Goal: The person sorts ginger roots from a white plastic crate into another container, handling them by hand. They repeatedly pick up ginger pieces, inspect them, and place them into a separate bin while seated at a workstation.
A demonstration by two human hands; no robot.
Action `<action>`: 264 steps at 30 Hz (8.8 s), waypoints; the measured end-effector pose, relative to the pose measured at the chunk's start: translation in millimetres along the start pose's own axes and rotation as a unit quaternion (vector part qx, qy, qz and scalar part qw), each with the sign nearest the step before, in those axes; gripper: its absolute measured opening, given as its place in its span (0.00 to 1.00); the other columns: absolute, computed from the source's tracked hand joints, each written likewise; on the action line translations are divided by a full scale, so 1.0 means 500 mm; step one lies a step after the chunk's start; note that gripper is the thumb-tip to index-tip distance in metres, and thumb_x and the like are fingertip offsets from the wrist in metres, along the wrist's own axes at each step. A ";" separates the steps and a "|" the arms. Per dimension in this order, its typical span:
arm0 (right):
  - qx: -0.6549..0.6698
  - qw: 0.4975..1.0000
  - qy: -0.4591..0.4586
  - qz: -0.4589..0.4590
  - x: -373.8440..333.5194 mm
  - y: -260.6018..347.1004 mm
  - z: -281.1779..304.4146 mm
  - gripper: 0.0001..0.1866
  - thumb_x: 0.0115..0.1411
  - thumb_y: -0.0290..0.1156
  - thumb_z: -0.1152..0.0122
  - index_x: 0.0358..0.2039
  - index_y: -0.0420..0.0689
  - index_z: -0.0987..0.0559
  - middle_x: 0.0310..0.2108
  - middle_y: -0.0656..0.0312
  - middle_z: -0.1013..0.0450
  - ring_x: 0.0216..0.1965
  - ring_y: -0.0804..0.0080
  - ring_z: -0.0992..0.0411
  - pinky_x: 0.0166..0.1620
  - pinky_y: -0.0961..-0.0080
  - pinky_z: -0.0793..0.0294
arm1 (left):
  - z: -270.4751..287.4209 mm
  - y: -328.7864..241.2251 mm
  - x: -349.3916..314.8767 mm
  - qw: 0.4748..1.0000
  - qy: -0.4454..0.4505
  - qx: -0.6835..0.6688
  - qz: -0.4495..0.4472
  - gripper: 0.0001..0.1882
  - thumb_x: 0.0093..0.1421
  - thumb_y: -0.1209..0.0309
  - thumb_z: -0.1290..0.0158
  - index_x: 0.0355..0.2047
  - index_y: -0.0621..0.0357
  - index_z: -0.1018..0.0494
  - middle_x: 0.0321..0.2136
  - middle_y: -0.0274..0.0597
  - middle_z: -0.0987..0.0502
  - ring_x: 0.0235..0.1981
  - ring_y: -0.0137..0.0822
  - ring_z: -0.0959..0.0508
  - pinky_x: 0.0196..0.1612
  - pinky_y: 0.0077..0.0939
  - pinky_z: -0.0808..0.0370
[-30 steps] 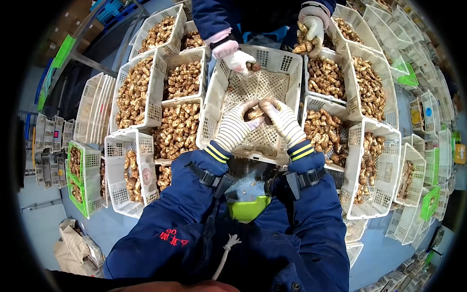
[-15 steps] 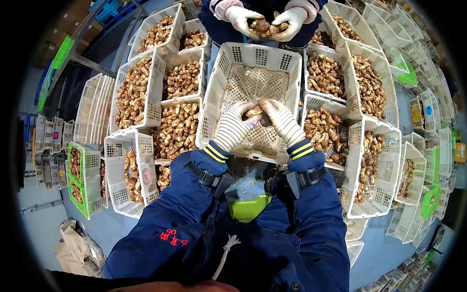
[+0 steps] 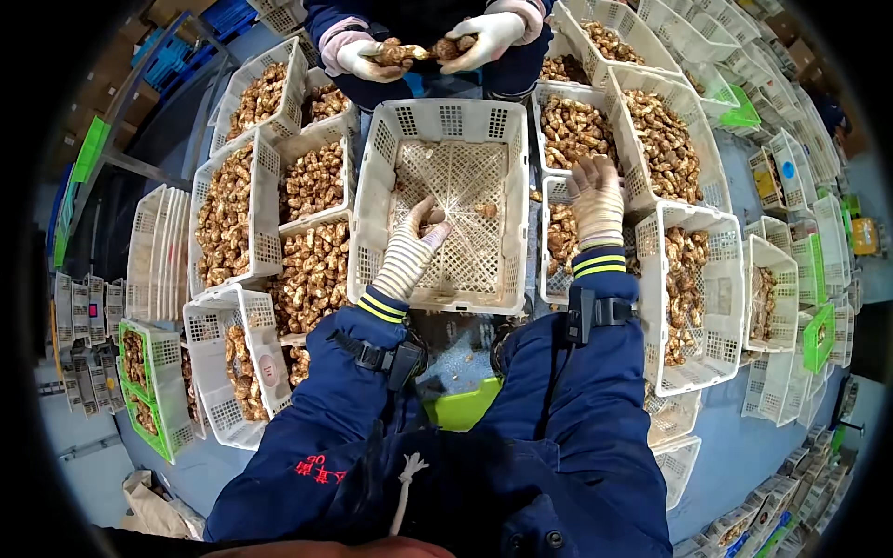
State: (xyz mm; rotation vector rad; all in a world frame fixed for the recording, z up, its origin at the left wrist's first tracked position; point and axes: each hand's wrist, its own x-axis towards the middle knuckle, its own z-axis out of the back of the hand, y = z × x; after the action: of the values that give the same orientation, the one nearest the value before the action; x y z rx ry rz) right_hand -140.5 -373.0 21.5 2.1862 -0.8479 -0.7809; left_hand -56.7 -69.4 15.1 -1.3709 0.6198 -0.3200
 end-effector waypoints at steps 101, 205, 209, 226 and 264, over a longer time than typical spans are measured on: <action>-0.856 0.488 0.151 -0.082 0.624 0.176 0.548 0.26 0.36 0.41 0.24 0.38 0.42 0.16 0.37 0.47 0.20 0.39 0.52 0.21 0.44 0.62 0.21 | 0.052 0.271 0.061 0.954 -0.033 0.157 0.255 0.25 0.63 0.68 0.43 0.59 0.63 0.32 0.42 0.40 0.22 0.36 0.30 0.23 0.40 0.23 0.24; -0.421 0.857 0.295 -0.039 -0.287 -0.169 -0.130 0.18 0.65 0.41 0.39 0.44 0.37 0.20 0.33 0.64 0.21 0.33 0.83 0.29 0.37 0.82 0.28 | 0.004 -0.049 -0.105 0.965 -0.096 -0.238 -0.058 0.31 0.61 0.75 0.42 0.62 0.68 0.41 0.45 0.43 0.26 0.45 0.27 0.25 0.51 0.20 0.26; -0.366 0.884 0.282 -0.069 -0.288 -0.172 -0.132 0.20 0.65 0.40 0.40 0.46 0.34 0.21 0.34 0.60 0.21 0.35 0.81 0.26 0.40 0.82 0.25 | 0.002 -0.055 -0.106 0.964 -0.092 -0.244 -0.049 0.30 0.61 0.79 0.44 0.63 0.65 0.39 0.43 0.39 0.25 0.44 0.25 0.26 0.50 0.19 0.26; -0.320 0.908 0.252 -0.096 -0.278 -0.162 -0.135 0.20 0.65 0.40 0.41 0.49 0.36 0.23 0.33 0.61 0.22 0.32 0.78 0.25 0.38 0.81 0.24 | -0.001 -0.022 -0.093 0.960 -0.111 -0.255 -0.002 0.25 0.66 0.72 0.50 0.62 0.64 0.38 0.37 0.40 0.23 0.40 0.29 0.23 0.48 0.24 0.25; -0.408 0.861 0.304 0.013 -0.301 -0.160 -0.154 0.19 0.68 0.32 0.46 0.57 0.38 0.27 0.41 0.62 0.24 0.41 0.80 0.28 0.49 0.80 0.28 | -0.001 -0.031 -0.091 0.912 -0.129 -0.385 -0.058 0.33 0.62 0.82 0.48 0.66 0.66 0.47 0.53 0.50 0.31 0.52 0.34 0.27 0.57 0.24 0.27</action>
State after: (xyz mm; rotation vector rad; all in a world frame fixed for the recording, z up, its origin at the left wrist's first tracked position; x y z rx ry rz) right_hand -150.1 -188.8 51.9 1.4798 -0.1494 -0.2881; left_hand -91.0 -47.4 40.4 -2.1735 0.4528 0.0367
